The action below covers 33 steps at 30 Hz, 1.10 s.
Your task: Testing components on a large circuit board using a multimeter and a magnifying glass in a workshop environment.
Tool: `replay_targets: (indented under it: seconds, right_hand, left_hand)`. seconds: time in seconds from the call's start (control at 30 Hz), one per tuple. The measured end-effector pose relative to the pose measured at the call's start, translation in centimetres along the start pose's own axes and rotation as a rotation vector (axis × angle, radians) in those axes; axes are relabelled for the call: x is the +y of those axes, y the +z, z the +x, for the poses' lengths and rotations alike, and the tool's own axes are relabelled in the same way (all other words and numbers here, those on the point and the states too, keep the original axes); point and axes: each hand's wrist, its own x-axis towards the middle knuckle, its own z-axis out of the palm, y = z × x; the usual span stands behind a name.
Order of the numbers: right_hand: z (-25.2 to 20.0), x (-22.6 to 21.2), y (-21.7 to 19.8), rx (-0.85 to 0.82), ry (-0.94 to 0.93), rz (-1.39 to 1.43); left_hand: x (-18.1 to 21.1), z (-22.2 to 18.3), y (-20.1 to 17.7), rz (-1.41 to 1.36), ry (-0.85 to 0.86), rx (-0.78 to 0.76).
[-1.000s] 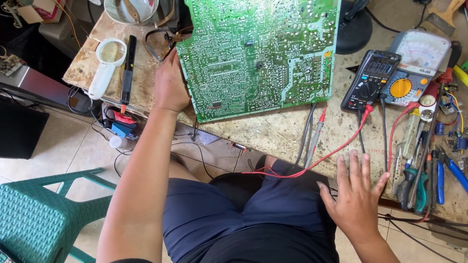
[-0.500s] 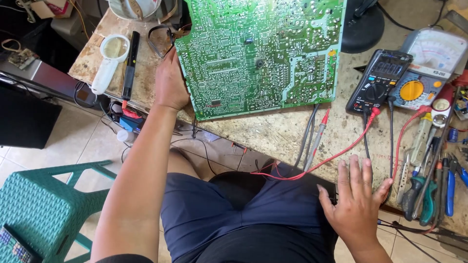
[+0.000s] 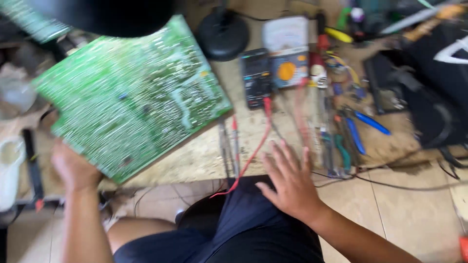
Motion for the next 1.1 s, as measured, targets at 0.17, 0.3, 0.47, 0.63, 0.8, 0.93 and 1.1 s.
replay_targets:
  seconds: [0.17, 0.3, 0.47, 0.63, 0.8, 0.93, 1.1]
  right_hand:
    - [0.9, 3.3, -3.7, 0.199, -0.024, 0.260]
    - [0.2, 8.9, -4.8, 0.286, 0.224, 0.032]
    - [-0.3, 11.9, -5.0, 0.059, 0.402, -0.086]
    - [0.3, 12.0, -4.2, 0.130, 0.427, -0.098]
    - [0.8, 12.6, -4.4, 0.063, 0.451, -0.100]
    - [0.6, 13.5, -4.1, 0.080, 0.459, -0.125]
    - [0.7, 14.8, -3.3, 0.092, 0.518, -0.210]
  left_hand:
    - [1.0, -0.9, -1.9, 0.445, 0.021, -0.103]
    - [-0.8, -1.6, -0.7, 0.304, 0.181, 0.195]
    - [-0.2, -1.1, -1.3, 0.296, -0.026, -0.074]
    - [2.1, -2.6, -3.6, -0.015, 0.243, 0.220]
    - [-2.6, -4.7, -1.3, -0.036, 0.222, 0.235]
    - [-0.7, -5.8, -2.8, -0.037, 0.252, 0.269]
    - [2.9, -6.9, -5.4, -0.050, 0.348, 0.373]
